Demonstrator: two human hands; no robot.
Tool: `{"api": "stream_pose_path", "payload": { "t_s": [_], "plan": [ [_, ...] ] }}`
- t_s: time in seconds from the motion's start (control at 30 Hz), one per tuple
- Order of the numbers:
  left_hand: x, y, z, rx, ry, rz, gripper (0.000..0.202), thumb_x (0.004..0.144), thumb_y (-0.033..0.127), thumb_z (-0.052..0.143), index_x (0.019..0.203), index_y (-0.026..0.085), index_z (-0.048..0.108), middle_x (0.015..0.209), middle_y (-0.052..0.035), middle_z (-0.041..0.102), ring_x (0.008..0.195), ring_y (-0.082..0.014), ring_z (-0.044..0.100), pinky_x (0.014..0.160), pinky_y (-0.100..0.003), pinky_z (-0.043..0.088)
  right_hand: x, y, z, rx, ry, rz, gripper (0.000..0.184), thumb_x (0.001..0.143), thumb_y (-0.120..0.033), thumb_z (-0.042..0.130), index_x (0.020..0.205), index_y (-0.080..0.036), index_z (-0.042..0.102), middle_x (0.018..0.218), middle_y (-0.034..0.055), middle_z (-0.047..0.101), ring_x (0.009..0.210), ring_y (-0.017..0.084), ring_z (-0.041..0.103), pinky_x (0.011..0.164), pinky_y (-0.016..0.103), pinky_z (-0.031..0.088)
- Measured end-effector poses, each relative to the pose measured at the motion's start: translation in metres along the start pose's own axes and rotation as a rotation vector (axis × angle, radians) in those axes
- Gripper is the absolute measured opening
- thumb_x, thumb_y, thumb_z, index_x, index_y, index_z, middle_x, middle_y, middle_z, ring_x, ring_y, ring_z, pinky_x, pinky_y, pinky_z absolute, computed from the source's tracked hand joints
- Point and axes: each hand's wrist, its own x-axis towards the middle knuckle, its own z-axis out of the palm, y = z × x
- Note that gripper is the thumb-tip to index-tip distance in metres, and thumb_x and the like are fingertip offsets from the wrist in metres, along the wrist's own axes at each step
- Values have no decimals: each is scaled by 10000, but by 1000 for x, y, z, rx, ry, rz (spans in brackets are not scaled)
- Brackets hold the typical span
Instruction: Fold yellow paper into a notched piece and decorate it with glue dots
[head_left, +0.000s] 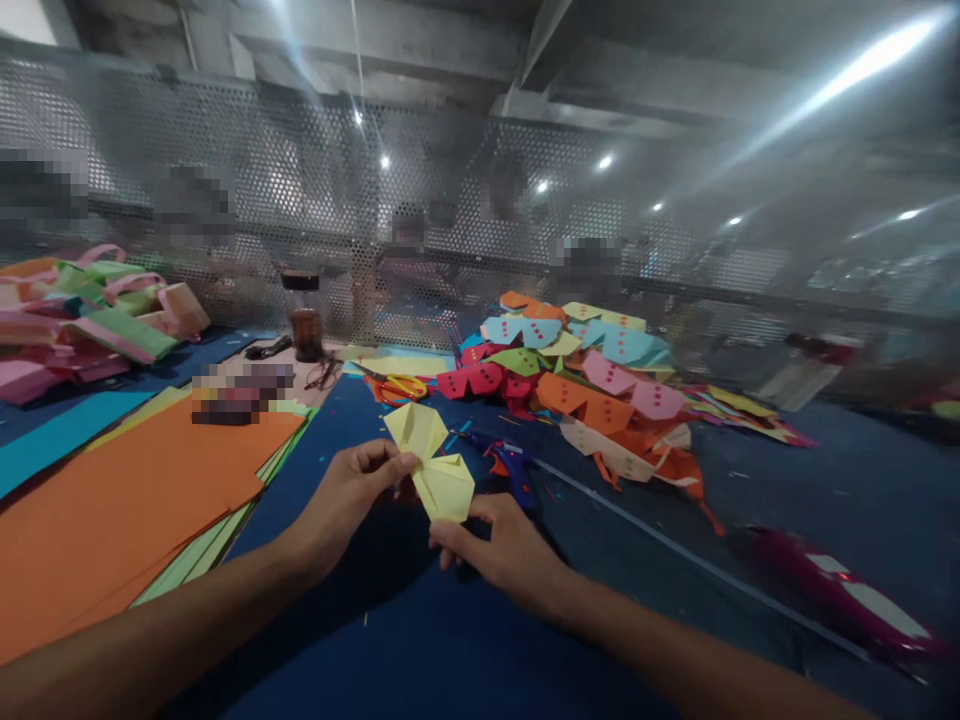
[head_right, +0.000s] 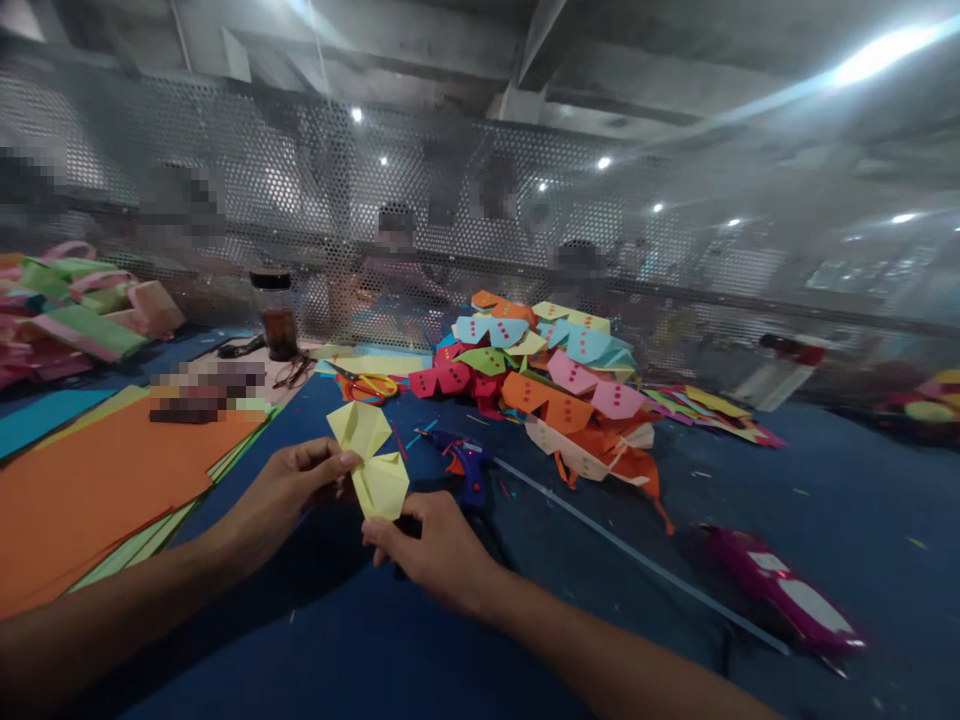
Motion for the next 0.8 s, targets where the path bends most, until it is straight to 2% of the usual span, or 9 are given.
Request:
{"api": "stream_pose_path", "payload": {
  "t_s": [0.23,0.43,0.67,0.8],
  "plan": [
    [-1,5,1,-46,-24,26,322,754,425,786,646,164,632,619,16,600,600,-102,522,585,-215,422,1,-1,0,-4,0,-38,331,895,-378,572,704,-139,698,633,39,696,573,124,606,568,217,448],
    [1,9,1,-110,18,43,296,743,428,800,726,160,675,696,14,587,660,-111,556,681,-250,504,3,-1,-1,33,17,-41,331,884,-414,576,751,-135,697,634,40,685,584,130,610,574,224,452],
    [6,12,-8,-125,122,91,300,780,466,756,812,174,698,722,16,609,689,-118,560,691,-247,517,2,-1,0,16,-25,-8,315,873,-410,579,739,-145,685,644,42,690,595,137,622,591,230,468],
    [8,12,-10,-120,109,96,286,774,446,760,765,170,688,697,15,618,666,-120,561,679,-254,512,2,-1,0,-2,-43,-10,327,876,-408,576,702,-151,679,642,42,692,590,133,619,589,225,464]
  ]
}}
